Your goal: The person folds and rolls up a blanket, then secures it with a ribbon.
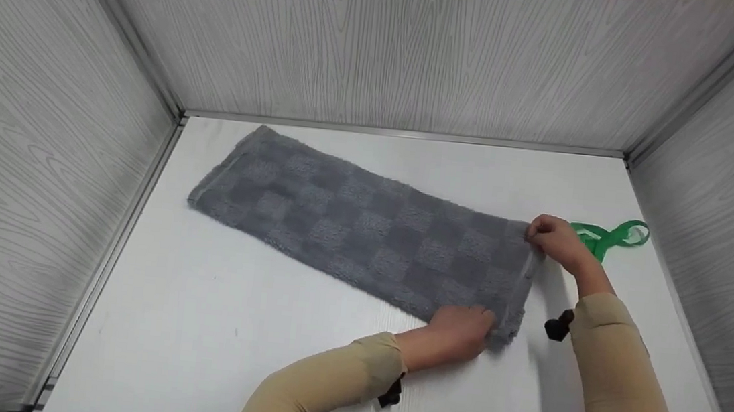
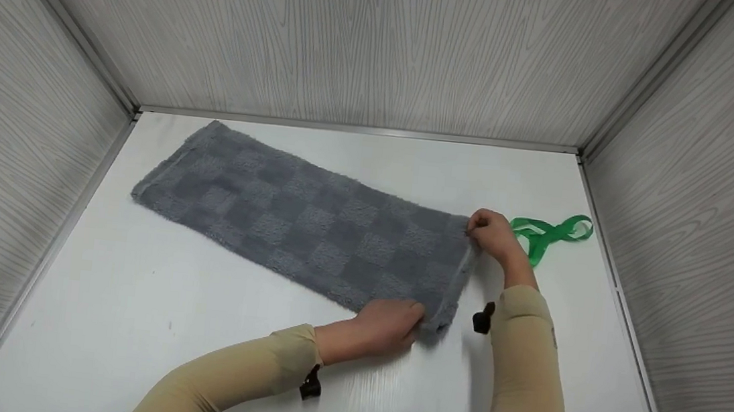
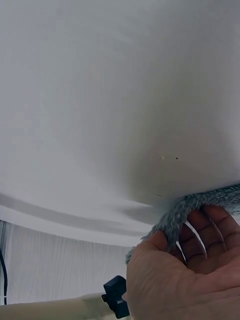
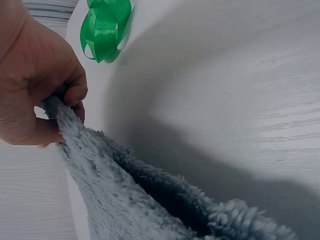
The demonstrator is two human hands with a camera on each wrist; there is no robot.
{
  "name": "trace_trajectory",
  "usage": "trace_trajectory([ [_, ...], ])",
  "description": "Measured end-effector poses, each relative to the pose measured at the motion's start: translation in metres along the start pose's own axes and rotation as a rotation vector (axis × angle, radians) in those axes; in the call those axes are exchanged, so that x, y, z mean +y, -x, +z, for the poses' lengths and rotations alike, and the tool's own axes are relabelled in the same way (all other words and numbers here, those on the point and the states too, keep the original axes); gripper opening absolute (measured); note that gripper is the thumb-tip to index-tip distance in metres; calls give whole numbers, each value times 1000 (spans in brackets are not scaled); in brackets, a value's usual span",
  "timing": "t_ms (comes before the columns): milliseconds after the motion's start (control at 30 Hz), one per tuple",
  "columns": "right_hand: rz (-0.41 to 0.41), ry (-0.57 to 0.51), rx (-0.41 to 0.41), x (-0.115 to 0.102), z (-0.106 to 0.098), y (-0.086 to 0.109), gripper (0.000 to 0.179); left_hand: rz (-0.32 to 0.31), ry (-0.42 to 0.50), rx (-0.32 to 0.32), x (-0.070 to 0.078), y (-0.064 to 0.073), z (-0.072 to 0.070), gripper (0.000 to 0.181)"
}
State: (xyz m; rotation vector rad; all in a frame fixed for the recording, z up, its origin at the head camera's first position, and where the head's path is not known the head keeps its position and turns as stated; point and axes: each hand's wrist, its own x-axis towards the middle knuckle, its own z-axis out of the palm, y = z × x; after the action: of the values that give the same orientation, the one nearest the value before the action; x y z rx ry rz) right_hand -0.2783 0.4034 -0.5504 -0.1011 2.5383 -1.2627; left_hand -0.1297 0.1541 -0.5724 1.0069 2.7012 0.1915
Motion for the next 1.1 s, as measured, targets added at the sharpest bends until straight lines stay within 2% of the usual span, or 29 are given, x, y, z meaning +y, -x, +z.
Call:
trace_trajectory([
  [200, 73, -47, -71, -1, -6, 3, 40, -4, 114, -26, -6, 3, -5, 10],
  [333, 104, -155, -116, 1, -14, 6, 48, -13, 217, 20, -14, 7, -10, 7],
  [567, 149, -335, -126, 7, -24, 7, 54, -16, 429, 118, -29, 13, -21, 15],
  [733, 173, -544, -177, 4, -26, 10, 51, 6, 542, 174, -40, 18, -30, 21],
  [867, 179, -695, -206, 1, -27, 12, 51, 18, 722, 247, -54, 26, -38, 21],
  [1000, 132, -671, -199, 1, -26, 13, 56, 11, 932, 340, -69, 34, -47, 26],
  [1100, 89, -591, -163, 0, -23, 11, 49, -28, 1045, 425, -80, 38, -53, 31],
])
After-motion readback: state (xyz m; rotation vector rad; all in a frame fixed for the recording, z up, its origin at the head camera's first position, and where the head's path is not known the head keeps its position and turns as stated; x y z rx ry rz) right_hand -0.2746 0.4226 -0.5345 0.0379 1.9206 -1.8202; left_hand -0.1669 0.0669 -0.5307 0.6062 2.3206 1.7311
